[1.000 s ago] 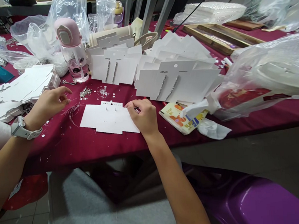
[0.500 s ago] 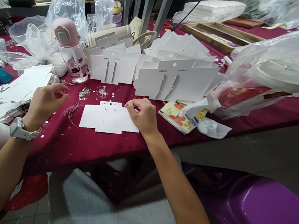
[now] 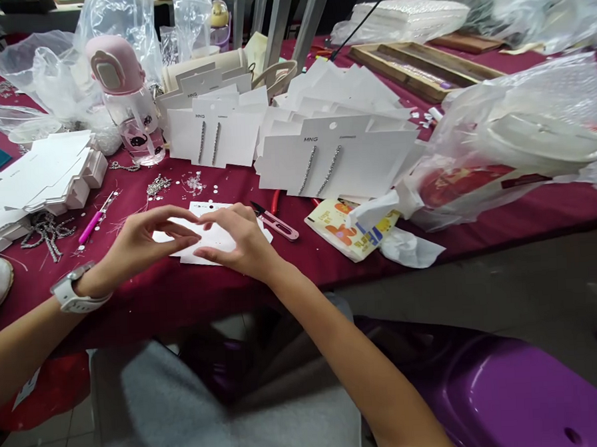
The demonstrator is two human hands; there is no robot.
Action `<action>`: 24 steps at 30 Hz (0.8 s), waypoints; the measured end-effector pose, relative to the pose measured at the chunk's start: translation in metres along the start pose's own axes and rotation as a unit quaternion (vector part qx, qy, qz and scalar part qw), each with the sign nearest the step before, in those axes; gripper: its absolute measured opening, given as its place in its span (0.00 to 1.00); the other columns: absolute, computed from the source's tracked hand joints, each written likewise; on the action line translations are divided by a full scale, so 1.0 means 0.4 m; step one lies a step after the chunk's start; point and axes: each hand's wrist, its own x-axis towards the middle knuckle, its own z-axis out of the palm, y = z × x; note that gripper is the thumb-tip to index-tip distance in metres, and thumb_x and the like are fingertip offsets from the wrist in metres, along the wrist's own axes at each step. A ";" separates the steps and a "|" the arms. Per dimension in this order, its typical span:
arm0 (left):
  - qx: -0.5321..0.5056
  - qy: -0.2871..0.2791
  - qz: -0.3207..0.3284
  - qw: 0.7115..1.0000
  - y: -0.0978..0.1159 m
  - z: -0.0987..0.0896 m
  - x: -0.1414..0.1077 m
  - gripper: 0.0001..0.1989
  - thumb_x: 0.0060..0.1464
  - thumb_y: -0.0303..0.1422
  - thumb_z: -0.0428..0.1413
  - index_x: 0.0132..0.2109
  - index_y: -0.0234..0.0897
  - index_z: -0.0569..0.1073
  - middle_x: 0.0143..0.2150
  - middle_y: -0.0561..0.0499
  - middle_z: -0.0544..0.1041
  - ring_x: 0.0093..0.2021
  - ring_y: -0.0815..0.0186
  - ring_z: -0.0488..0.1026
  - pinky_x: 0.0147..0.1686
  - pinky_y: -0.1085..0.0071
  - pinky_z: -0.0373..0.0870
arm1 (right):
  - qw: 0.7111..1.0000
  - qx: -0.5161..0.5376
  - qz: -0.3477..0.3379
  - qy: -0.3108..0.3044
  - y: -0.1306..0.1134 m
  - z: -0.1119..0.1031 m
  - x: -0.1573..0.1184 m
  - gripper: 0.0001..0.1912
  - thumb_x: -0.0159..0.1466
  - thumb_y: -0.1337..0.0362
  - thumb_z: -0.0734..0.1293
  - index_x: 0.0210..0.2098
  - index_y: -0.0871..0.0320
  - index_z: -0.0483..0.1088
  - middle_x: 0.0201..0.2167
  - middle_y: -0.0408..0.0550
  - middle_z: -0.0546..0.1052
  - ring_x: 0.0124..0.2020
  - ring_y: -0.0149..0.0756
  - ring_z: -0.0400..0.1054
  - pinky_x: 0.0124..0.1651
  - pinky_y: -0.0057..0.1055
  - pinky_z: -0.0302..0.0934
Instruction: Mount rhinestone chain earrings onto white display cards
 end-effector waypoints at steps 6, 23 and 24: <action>-0.013 0.052 0.042 0.998 0.014 0.053 -0.023 0.09 0.48 0.32 0.61 0.38 0.36 0.74 0.36 0.52 0.78 0.37 0.66 0.78 0.37 0.76 0.74 | 0.999 -0.004 -0.030 -0.028 -0.003 0.014 0.000 0.13 0.62 0.54 0.61 0.32 0.55 0.71 0.28 0.43 0.76 0.37 0.35 0.66 0.45 0.36 0.57; 0.571 -0.016 0.047 0.819 0.027 0.144 -0.126 0.40 0.50 0.56 0.45 0.57 0.25 0.63 0.59 0.29 0.63 0.60 0.42 0.59 0.58 0.48 0.56 | 0.944 0.157 0.201 0.211 0.021 -0.009 0.012 0.12 0.63 0.53 0.60 0.32 0.53 0.56 0.19 0.34 0.70 0.24 0.28 0.70 0.32 0.32 0.63; 0.581 -0.028 0.053 0.812 0.031 0.158 -0.147 0.39 0.50 0.57 0.45 0.57 0.27 0.64 0.58 0.31 0.64 0.59 0.42 0.61 0.57 0.49 0.57 | 0.943 0.162 0.195 0.217 0.022 -0.010 0.011 0.12 0.62 0.54 0.61 0.31 0.53 0.56 0.18 0.34 0.70 0.24 0.28 0.70 0.32 0.31 0.63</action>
